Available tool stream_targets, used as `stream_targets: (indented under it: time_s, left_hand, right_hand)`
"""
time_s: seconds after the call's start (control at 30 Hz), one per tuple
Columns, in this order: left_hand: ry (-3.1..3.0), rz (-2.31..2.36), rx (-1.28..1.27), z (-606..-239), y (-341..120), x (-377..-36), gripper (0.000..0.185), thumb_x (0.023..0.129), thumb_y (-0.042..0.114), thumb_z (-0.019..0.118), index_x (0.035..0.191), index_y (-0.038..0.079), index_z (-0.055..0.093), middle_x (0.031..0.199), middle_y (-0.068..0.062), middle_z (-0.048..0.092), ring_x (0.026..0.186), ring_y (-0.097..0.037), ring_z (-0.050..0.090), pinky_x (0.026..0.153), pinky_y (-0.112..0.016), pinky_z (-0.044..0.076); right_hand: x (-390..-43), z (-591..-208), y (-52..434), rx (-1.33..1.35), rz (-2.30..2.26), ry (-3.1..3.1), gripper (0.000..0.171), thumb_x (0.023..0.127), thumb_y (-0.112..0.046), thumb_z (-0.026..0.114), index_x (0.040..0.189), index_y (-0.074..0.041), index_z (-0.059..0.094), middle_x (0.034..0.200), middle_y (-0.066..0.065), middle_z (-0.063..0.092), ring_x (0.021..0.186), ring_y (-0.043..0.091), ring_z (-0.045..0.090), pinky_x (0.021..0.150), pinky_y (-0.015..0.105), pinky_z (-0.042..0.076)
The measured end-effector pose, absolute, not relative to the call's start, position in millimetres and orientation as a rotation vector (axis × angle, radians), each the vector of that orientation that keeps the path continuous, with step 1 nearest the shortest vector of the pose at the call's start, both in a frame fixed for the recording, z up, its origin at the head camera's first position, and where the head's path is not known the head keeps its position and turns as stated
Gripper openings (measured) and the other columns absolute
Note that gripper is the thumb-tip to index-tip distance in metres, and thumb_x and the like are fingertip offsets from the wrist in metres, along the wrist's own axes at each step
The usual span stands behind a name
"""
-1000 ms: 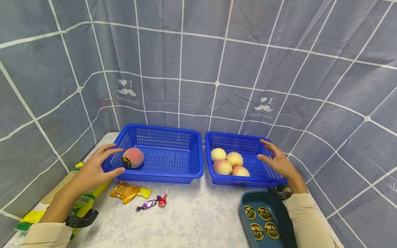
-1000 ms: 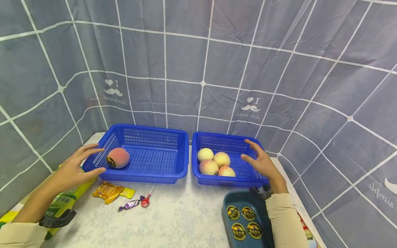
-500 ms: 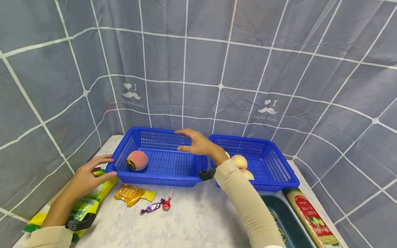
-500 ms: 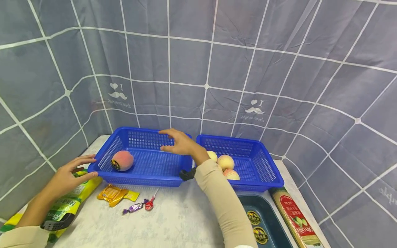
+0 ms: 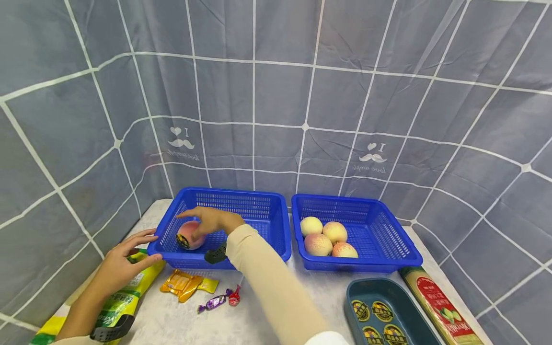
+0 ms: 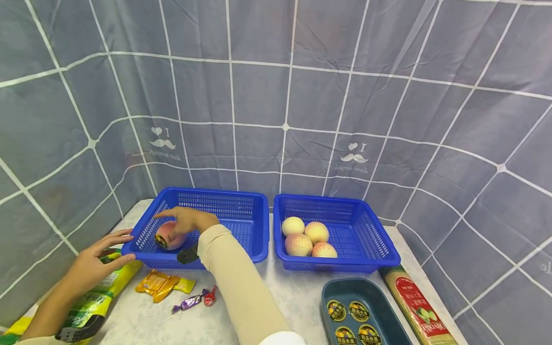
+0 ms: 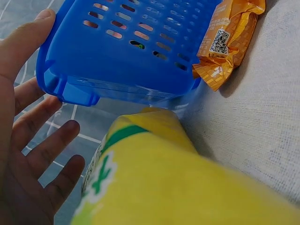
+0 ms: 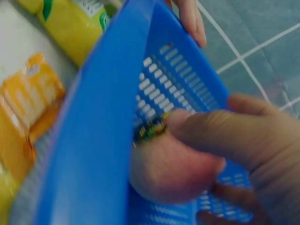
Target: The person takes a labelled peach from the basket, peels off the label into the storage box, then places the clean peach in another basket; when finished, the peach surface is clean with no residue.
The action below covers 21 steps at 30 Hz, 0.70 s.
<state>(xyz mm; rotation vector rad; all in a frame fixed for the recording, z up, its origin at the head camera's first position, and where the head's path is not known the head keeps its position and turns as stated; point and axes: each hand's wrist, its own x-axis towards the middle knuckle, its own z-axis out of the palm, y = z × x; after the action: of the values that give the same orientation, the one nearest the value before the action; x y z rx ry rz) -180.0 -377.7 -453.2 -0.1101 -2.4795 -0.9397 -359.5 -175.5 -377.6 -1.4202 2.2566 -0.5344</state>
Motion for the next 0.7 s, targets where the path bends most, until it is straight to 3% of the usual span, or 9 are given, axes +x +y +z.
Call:
stream_targets:
  time_s: [0.13,0.3,0.37,0.47,0.6,0.7]
  left_hand:
    - [-2.467,-0.969,-0.126,-456,-372,-182,0.047,0.087,0.022,0.082,0.129,0.008,0.067,0.141,-0.017,0.056,0.119,-0.035,0.055,0.082,-0.029,0.052]
    - [-2.443,-0.99,-0.131,-459,-371,-182,0.046,0.086,0.02,0.083,0.128,0.009,0.068,0.142,-0.014,0.057,0.117,-0.007,0.054,0.081,-0.017,0.048]
    - [-2.441,-0.998,-0.132,-458,-372,-182,0.046,0.087,0.021,0.082,0.128,0.008,0.068,0.142,-0.015,0.056,0.116,-0.003,0.053,0.081,-0.017,0.048]
    - [-2.444,-1.004,-0.13,-455,-375,-182,0.046,0.087,0.02,0.082,0.129,0.007,0.067,0.142,-0.016,0.055,0.118,-0.014,0.057,0.08,-0.015,0.048]
    - [-2.449,-1.012,-0.125,-452,-377,-179,0.046,0.088,0.019,0.082,0.129,0.005,0.066,0.143,-0.018,0.054,0.115,-0.037,0.058,0.079,-0.017,0.049]
    - [-2.462,-1.018,-0.116,-453,-377,-177,0.047,0.089,0.02,0.081,0.13,0.004,0.065,0.143,-0.019,0.054,0.115,-0.042,0.059,0.079,-0.022,0.051]
  right_hand:
    - [-358,-387,-175,-1.335,-0.5,2.285,0.062,0.086,-0.011,0.081,0.143,-0.019,0.057,0.133,0.001,0.057,0.108,0.01,0.051,0.087,0.016,0.042]
    - [-360,-393,-168,-1.306,-0.492,2.448,0.049,0.078,-0.01,0.088,0.117,-0.014,0.057,0.108,0.0,0.057,0.094,0.009,0.05,0.075,0.015,0.043]
    - [-361,-392,-166,-1.277,-0.532,2.454,0.048,0.077,-0.009,0.089,0.108,-0.012,0.052,0.1,-0.001,0.055,0.088,0.009,0.051,0.071,0.015,0.044]
    - [-363,-393,-164,-1.254,-0.573,2.441,0.047,0.078,-0.007,0.087,0.108,-0.011,0.05,0.096,-0.001,0.055,0.084,0.011,0.053,0.07,0.016,0.045]
    - [-366,-394,-159,-1.283,-0.522,2.458,0.05,0.081,-0.011,0.084,0.122,-0.012,0.056,0.1,0.0,0.06,0.088,0.011,0.055,0.074,0.017,0.046]
    - [-368,-395,-153,-1.334,-0.546,2.433,0.051,0.081,-0.013,0.083,0.126,-0.01,0.059,0.099,0.001,0.063,0.087,0.011,0.057,0.075,0.017,0.047]
